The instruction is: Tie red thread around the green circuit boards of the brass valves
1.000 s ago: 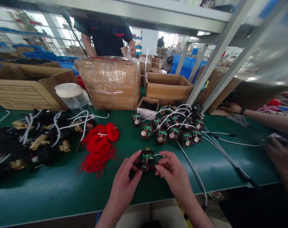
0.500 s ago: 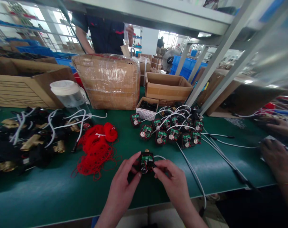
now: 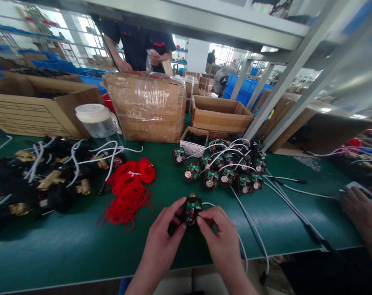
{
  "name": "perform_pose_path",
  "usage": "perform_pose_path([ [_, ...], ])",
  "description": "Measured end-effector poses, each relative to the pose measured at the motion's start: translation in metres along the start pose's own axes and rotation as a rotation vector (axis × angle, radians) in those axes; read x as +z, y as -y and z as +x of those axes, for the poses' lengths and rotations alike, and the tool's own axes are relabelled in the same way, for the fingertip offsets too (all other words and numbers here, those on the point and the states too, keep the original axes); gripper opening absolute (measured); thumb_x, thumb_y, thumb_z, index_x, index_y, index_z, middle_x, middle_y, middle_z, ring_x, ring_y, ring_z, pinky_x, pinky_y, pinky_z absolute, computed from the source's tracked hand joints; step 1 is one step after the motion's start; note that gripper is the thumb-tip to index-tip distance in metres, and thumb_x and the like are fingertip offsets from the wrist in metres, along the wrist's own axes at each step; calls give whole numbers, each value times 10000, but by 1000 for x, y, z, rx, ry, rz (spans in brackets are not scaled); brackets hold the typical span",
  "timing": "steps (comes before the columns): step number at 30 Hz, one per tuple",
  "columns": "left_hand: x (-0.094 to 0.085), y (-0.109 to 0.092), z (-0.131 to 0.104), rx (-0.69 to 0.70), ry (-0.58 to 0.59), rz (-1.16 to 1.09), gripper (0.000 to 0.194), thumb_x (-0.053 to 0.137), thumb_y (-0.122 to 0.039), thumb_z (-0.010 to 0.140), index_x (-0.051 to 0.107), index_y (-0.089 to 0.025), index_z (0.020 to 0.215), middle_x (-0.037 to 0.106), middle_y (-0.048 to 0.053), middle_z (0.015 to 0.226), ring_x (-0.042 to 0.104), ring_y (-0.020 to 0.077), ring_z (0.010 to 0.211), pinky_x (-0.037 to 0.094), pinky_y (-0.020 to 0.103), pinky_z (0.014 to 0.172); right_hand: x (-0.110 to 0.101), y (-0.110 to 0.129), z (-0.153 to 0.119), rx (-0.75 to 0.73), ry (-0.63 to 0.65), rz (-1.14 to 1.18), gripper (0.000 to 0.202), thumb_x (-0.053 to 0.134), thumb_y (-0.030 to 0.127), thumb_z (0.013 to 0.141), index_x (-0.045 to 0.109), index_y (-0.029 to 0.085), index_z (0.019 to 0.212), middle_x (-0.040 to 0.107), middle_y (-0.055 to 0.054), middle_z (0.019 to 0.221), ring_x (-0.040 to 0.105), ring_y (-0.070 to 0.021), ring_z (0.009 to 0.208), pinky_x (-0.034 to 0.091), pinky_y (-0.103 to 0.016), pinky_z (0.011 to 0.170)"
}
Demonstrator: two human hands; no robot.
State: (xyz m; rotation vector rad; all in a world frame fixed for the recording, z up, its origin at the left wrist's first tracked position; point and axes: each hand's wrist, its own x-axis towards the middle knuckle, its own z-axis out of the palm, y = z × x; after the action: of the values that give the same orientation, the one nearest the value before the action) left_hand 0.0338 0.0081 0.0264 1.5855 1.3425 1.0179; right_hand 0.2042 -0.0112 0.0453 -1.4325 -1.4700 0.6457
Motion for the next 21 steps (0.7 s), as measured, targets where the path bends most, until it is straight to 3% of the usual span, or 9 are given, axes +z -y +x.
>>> perform_pose_path([
  [7,0,1,0,-14,-4,47,589,577,-173,810,567,-347,1372,664,-5,1019,579,137,740,524,324,804,-1,4,3,72,1,-17,119,613,252,913,657,232,804,626,-9,806,581,-188,731,440,-298,660],
  [11,-3,-3,5,-34,58,91,660,560,-165,813,503,-355,1443,667,-3,993,548,140,707,506,307,750,1,5,5,104,16,-2,111,607,244,908,647,232,805,613,-7,805,577,-186,724,453,-300,663],
  [14,-6,-10,12,-74,112,61,645,566,-141,768,560,-322,1386,688,7,1006,568,147,717,505,301,738,2,3,6,84,-41,-3,32,633,237,882,663,240,871,627,-28,907,608,-212,843,495,-327,758],
  [16,-8,-14,15,-93,144,24,627,564,-131,749,581,-304,1351,704,10,1007,599,155,748,510,303,757,3,0,6,79,-59,18,120,643,238,869,666,252,985,643,-45,1033,617,-240,996,503,-372,886],
  [18,-9,-16,16,-94,167,-1,624,554,-125,750,573,-296,1350,718,9,989,625,163,774,513,306,775,3,-4,7,105,-13,75,196,629,246,879,649,266,1072,653,-50,1119,615,-252,1079,496,-406,957],
  [21,-9,-17,16,-82,164,0,626,544,-120,750,567,-302,1349,729,5,990,635,164,775,514,305,782,2,-8,7,139,66,146,157,618,258,897,648,268,1051,654,-50,1157,626,-248,1091,511,-408,958],
])
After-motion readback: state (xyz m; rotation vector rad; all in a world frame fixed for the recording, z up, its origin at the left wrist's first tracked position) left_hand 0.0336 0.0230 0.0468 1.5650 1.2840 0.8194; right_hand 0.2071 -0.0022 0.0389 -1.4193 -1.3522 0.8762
